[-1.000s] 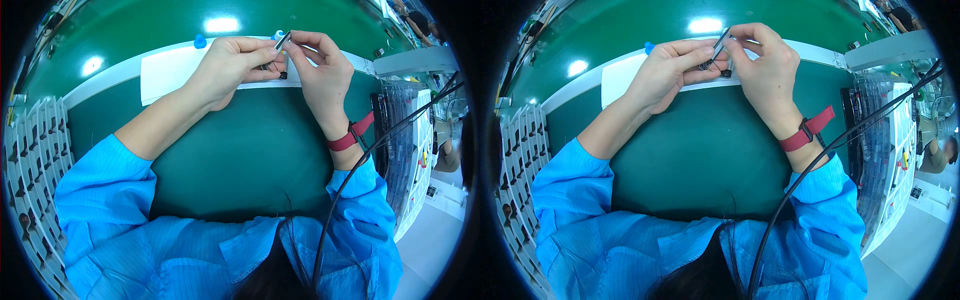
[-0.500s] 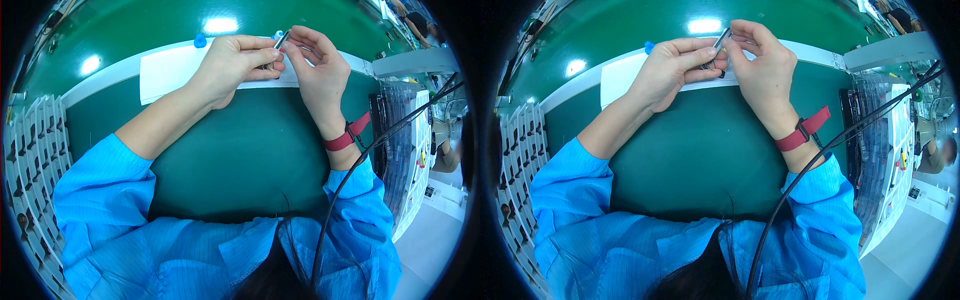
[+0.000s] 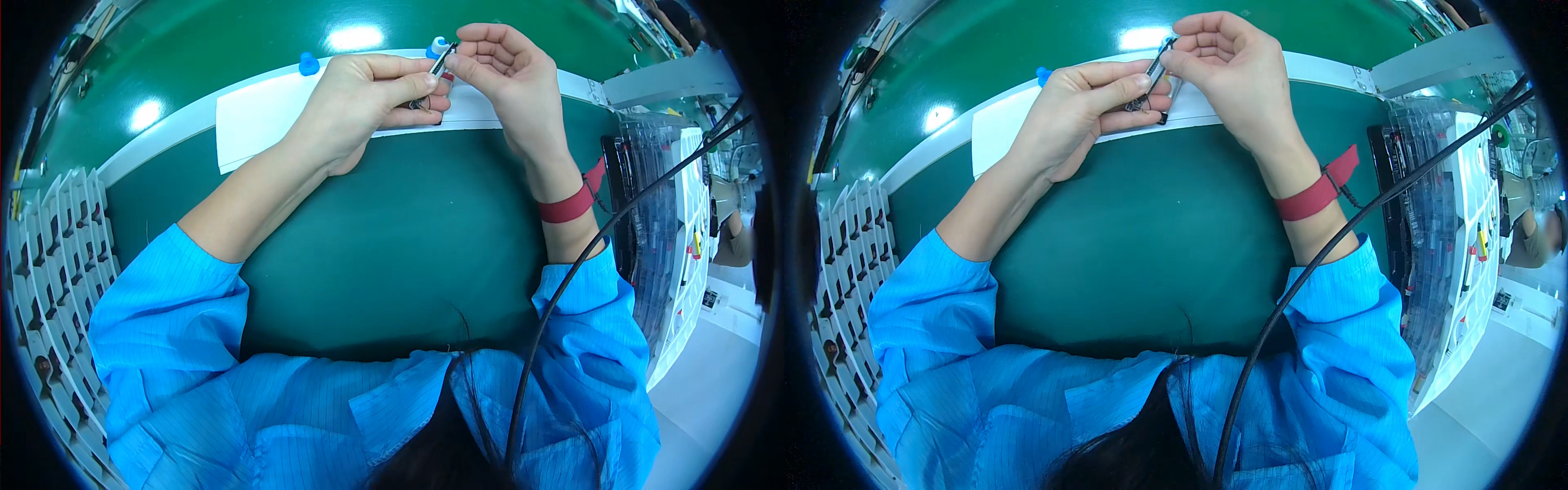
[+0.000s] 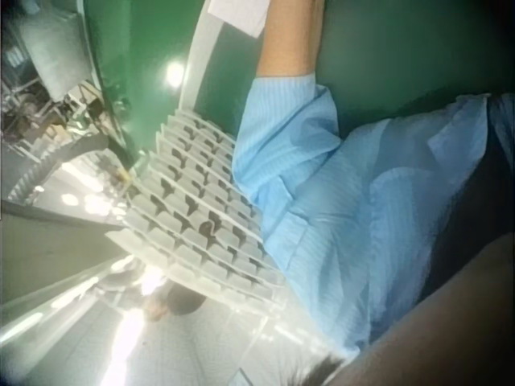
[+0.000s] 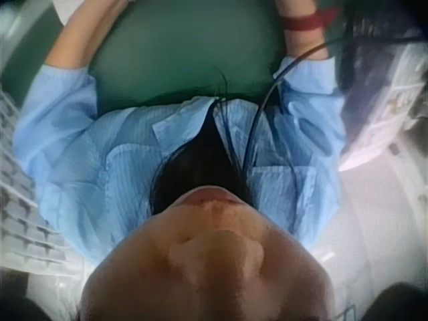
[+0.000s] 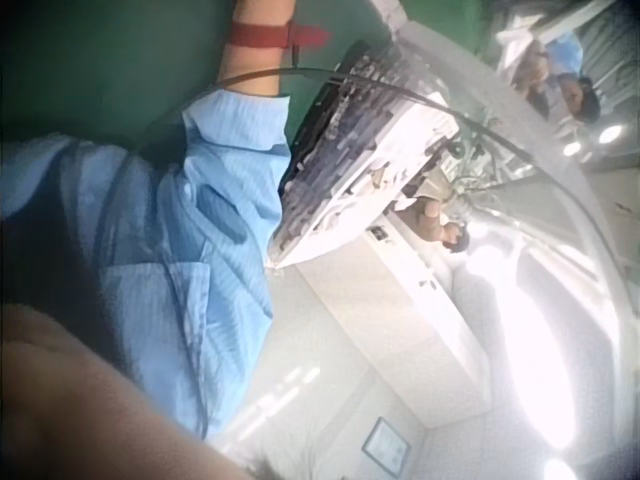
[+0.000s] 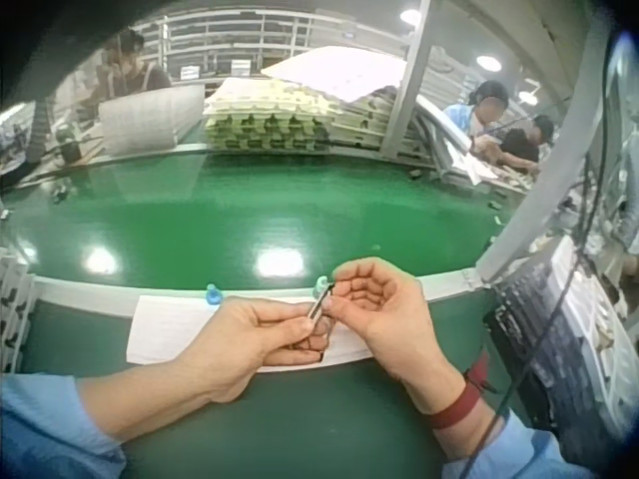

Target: The person assembles electronic circuit boards by hand, integrating lithium battery components and plastic casings onto the boards on a factory production line.

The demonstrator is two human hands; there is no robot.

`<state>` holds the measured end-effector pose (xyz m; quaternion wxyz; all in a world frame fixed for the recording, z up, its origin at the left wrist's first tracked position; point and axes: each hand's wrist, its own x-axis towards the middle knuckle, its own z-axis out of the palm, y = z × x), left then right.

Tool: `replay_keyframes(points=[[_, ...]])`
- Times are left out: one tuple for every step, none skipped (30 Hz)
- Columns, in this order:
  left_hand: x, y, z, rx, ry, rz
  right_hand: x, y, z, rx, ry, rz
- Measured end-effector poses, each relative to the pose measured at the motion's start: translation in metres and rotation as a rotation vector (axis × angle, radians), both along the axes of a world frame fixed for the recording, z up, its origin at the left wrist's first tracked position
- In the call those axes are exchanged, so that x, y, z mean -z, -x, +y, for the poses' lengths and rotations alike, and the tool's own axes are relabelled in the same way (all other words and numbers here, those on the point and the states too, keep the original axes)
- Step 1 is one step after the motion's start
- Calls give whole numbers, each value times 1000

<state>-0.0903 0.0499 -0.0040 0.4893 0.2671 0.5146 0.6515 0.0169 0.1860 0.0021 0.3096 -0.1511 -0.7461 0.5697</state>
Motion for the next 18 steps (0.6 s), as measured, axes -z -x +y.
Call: replay_keyframes(points=[[-1,0,1,10,3,4,-3,-1,3,-56,48,-39],[-1,0,1,12,4,5,-4,-2,5,-111,96,-78],[0,-1,1,18,-1,13,-4,-3,6,-109,97,-77],[0,-1,1,18,-6,22,-3,-2,6,-98,105,-54],[0,-1,1,16,-5,23,-2,-2,6,-87,111,-31],[-1,-1,2,16,1,26,-1,-2,5,-88,112,-31],[-2,0,2,16,7,28,-1,-2,5,-71,97,-26],[-1,0,2,14,6,28,0,-2,4,-54,81,-21],[-1,0,3,15,-2,26,2,-2,4,-55,80,-21],[-1,1,2,10,-8,26,6,0,2,10,-97,19],[-1,1,1,5,-8,26,8,1,0,75,-274,61],[-1,1,1,-17,-16,0,7,1,-4,70,-274,62],[-2,0,0,-39,-26,-29,5,0,-10,102,-480,83],[-2,0,0,-44,-27,-31,4,0,-14,132,-686,106],[-2,0,-1,-61,-27,-45,4,0,-15,126,-686,105],[-3,-1,-1,-74,-28,-58,4,0,-16,136,-718,128],[-4,-2,-1,-76,-31,-58,3,0,-17,145,-748,150],[-3,-3,0,-82,-41,-51,5,-2,-16,142,-705,111]])
